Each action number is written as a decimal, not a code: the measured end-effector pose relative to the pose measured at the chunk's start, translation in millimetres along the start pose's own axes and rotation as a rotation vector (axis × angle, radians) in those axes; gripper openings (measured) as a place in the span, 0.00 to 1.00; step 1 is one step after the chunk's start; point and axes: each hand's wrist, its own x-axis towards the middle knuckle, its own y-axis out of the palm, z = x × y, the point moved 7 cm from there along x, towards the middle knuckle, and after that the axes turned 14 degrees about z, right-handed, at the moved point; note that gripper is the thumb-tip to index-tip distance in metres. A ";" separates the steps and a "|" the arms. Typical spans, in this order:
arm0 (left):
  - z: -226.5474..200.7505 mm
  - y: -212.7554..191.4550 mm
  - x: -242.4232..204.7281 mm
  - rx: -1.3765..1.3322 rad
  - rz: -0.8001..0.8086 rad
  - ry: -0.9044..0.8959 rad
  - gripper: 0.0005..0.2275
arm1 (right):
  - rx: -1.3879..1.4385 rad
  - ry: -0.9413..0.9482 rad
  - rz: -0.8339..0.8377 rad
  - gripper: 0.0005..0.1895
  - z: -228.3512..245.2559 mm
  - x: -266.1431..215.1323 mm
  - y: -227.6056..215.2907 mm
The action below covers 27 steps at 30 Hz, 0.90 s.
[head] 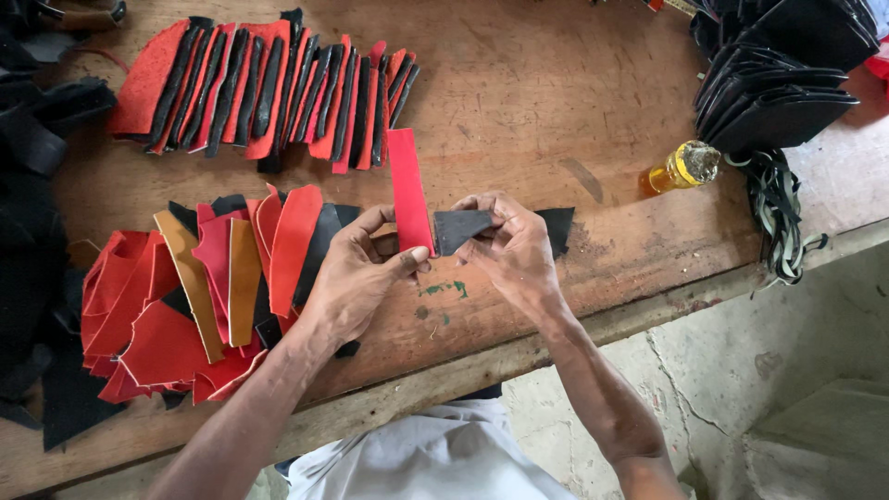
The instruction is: The person repeatedly picks up red and black leather pieces, aligns them, and places them into a growing stack on the table. The person occasionally rubs the pieces together before stacking them.
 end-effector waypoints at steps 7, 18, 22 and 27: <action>-1.1 2.3 0.2 -0.015 -0.005 0.055 0.15 | 0.017 -0.030 0.010 0.17 1.5 -1.5 5.7; -7.8 9.1 -5.3 0.178 -0.054 0.236 0.14 | 0.043 -0.051 -0.030 0.16 -5.1 4.1 9.0; -9.7 6.0 -3.7 0.152 -0.040 0.230 0.13 | 0.074 -0.046 -0.010 0.14 -5.7 5.6 8.6; -1.6 -1.6 -1.0 0.021 -0.028 0.130 0.13 | 0.084 -0.065 0.035 0.09 -7.1 6.8 7.5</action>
